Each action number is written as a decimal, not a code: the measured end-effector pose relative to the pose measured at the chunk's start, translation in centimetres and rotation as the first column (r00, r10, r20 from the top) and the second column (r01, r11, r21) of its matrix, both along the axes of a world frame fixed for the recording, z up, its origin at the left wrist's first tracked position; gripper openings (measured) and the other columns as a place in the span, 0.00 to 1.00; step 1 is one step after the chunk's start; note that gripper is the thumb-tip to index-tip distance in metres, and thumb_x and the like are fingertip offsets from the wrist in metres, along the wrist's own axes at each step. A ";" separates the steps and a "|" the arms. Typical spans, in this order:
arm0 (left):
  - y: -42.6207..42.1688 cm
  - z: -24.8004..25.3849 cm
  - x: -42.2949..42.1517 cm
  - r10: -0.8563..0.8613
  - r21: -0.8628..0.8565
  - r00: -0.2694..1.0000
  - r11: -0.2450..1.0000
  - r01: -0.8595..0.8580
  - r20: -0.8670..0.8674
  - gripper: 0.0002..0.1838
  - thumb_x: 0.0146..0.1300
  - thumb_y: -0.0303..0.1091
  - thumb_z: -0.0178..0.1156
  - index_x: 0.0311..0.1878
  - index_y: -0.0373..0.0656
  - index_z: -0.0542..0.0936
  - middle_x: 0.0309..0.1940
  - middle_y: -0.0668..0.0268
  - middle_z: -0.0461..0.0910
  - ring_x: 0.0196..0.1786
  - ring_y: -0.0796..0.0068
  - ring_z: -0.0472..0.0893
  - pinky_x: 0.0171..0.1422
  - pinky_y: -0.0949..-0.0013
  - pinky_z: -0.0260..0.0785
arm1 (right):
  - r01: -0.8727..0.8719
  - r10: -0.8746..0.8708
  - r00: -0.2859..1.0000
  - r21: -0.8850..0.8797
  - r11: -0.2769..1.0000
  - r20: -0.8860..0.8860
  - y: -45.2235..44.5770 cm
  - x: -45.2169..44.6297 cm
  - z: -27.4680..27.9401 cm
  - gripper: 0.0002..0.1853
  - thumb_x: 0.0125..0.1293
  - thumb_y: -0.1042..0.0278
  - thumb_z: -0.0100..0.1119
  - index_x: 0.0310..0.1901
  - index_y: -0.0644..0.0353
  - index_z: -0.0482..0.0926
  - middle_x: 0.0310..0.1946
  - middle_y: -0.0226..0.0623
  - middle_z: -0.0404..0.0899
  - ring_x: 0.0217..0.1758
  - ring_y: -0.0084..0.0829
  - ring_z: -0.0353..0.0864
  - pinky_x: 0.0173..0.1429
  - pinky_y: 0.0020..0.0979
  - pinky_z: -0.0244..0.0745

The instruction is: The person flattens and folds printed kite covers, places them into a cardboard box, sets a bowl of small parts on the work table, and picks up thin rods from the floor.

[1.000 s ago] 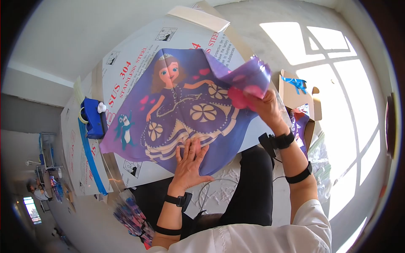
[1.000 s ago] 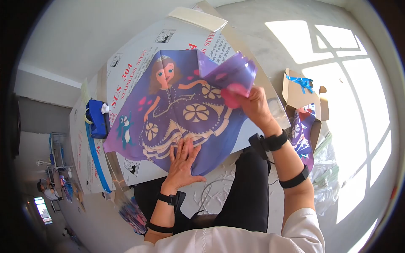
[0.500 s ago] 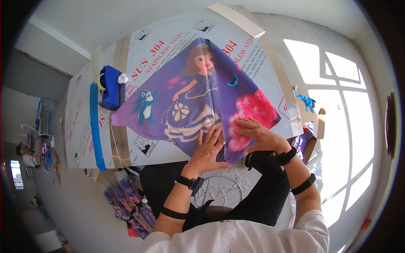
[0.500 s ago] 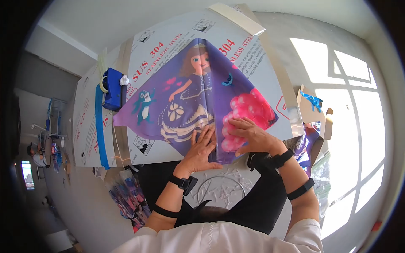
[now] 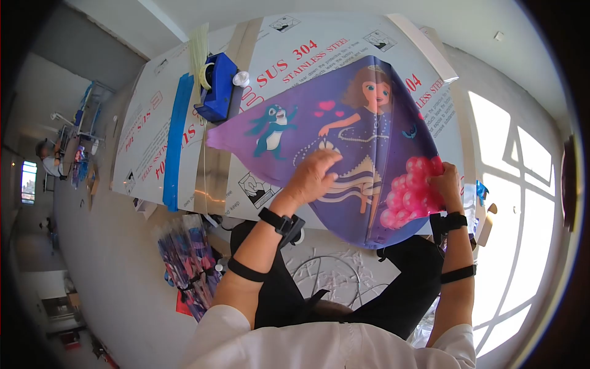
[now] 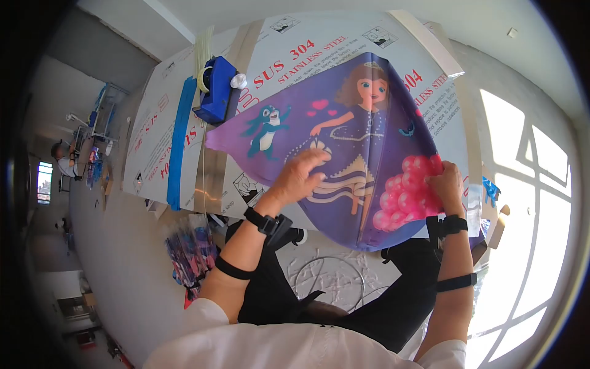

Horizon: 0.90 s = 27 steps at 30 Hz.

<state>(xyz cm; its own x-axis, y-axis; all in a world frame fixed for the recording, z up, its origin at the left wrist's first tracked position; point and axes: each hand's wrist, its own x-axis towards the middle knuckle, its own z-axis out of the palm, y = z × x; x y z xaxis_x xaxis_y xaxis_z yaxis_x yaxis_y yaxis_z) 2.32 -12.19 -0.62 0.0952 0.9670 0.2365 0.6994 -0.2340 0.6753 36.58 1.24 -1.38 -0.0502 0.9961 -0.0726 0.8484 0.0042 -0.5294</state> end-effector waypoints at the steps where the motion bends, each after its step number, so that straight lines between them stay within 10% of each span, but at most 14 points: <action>1: 1.6 0.3 -2.4 0.132 0.097 0.991 0.987 -0.129 -0.028 0.21 0.54 0.24 0.63 0.53 0.38 0.76 0.55 0.55 0.76 0.58 0.55 0.76 0.65 0.60 0.67 | -0.003 0.003 1.000 -0.001 1.000 0.002 -0.1 -0.2 -0.2 0.17 0.42 0.67 0.71 0.36 0.62 0.83 0.32 0.50 0.83 0.41 0.50 0.83 0.45 0.44 0.76; 4: 6.7 -1.7 -11.3 0.438 0.272 0.893 0.876 -0.398 -0.107 0.23 0.55 0.26 0.62 0.57 0.38 0.73 0.56 0.53 0.75 0.63 0.51 0.70 0.68 0.56 0.62 | -0.017 0.009 0.997 0.111 0.994 0.072 -0.6 -0.2 -0.7 0.14 0.44 0.70 0.68 0.36 0.62 0.81 0.32 0.49 0.82 0.40 0.52 0.81 0.44 0.46 0.75; 9: 9.6 1.6 -16.3 0.533 -0.131 0.733 0.764 -0.631 -0.423 0.36 0.50 0.41 0.71 0.63 0.42 0.70 0.61 0.54 0.72 0.67 0.55 0.66 0.68 0.56 0.61 | -0.257 0.205 0.964 0.394 0.882 0.170 0.0 0.8 -1.6 0.07 0.50 0.79 0.60 0.31 0.62 0.73 0.29 0.46 0.78 0.36 0.53 0.78 0.38 0.46 0.73; 27: 4.5 2.3 -10.1 0.224 -0.441 0.874 0.793 -0.420 -0.431 0.16 0.39 0.39 0.76 0.24 0.40 0.80 0.28 0.56 0.82 0.35 0.57 0.82 0.42 0.59 0.73 | -0.655 0.329 0.756 0.643 0.398 0.566 12.2 -0.3 8.7 0.06 0.53 0.79 0.55 0.31 0.60 0.69 0.27 0.40 0.73 0.35 0.44 0.78 0.38 0.41 0.74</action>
